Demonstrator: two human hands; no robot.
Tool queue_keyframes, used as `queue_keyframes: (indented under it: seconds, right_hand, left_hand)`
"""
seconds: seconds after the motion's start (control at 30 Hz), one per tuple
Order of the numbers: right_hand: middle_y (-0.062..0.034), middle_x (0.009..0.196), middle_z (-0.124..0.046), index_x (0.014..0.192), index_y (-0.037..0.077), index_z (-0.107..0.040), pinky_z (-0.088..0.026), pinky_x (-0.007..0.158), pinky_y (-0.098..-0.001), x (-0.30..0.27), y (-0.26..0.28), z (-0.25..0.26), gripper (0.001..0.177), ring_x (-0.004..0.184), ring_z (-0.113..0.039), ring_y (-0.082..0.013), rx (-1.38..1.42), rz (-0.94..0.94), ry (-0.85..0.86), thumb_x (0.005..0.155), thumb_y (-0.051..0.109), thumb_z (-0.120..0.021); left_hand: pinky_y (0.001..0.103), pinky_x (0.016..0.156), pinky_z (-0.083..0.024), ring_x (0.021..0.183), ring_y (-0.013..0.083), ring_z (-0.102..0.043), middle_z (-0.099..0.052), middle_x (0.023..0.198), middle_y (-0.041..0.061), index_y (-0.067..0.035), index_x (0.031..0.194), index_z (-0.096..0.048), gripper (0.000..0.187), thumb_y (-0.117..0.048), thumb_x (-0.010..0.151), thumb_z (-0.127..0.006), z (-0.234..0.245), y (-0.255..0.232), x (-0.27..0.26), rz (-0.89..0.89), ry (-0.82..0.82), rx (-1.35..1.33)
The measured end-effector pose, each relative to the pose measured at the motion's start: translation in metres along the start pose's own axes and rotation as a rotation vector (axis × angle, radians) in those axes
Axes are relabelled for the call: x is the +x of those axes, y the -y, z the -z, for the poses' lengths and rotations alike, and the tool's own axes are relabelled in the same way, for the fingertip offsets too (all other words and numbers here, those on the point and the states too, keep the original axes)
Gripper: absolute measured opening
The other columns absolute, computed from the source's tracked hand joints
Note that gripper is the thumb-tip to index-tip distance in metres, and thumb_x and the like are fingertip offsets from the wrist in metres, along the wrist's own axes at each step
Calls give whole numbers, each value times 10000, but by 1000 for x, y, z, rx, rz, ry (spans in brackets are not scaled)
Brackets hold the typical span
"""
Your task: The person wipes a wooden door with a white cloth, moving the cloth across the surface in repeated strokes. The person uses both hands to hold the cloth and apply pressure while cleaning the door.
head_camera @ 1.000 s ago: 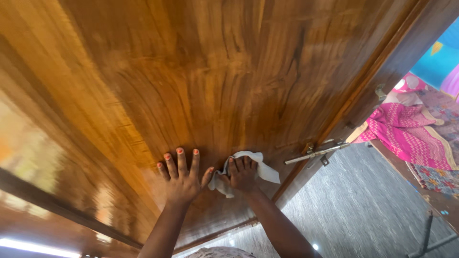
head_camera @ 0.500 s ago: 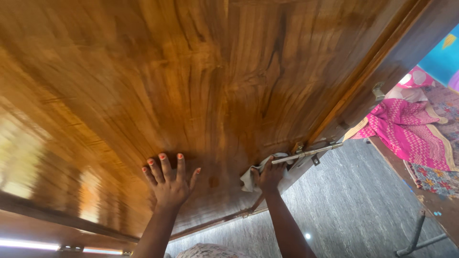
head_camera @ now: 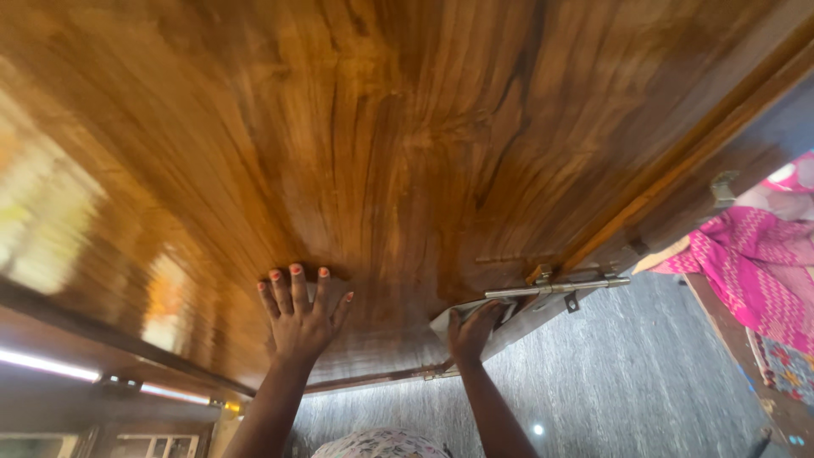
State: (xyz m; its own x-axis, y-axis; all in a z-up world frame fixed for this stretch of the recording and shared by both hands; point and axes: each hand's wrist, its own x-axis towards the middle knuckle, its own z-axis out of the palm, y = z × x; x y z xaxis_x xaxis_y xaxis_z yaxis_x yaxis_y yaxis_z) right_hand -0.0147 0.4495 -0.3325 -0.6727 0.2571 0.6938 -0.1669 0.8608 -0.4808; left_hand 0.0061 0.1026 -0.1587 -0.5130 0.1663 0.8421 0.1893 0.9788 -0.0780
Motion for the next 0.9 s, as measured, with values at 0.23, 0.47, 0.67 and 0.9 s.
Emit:
queue_keyframes:
  seconds: [0.23, 0.47, 0.67, 0.9]
  right_hand:
    - [-391, 1283, -509, 1361, -124, -412, -405, 986, -664, -27, 45, -32, 796, 1179, -495, -572, -141, 362, 137, 954, 516, -654]
    - [-288, 1128, -667, 1309, -78, -533, -517, 775, -542, 45, 130, -8, 756, 999, -640, -449, -20, 674, 200, 969, 545, -794]
    - [-355, 1615, -253, 1666, -25, -18, -198, 1255, -590, 166, 238, 59, 1350, 1513, -277, -499, -64, 736, -219, 891, 813, -738]
    - [-319, 1704, -149, 1668, -17, -66, -60, 1305, -596, 247, 309, 117, 1232, 1630, -133, -475, -108, 516, -315, 981, 850, -607]
  left_hand:
    - [636, 1270, -137, 1568, 430, -189, -233, 1695, 169, -191, 1625, -389, 726, -568, 1035, -581, 21, 0, -14, -1, 69, -13]
    - [615, 1253, -164, 1536, 420, -296, -371, 1648, 127, -146, 1552, -498, 658, -522, 1019, -583, 49, 6, -10, 40, 123, -20]
    - [609, 1252, -171, 1528, 413, -309, -394, 1637, 115, -108, 1505, -558, 627, -503, 1019, -583, 71, 16, -7, 91, 117, -20]
    - [601, 1262, -176, 1535, 372, -328, -408, 1631, 98, -100, 1493, -564, 607, -487, 1027, -592, 82, 35, -8, 157, 95, -29]
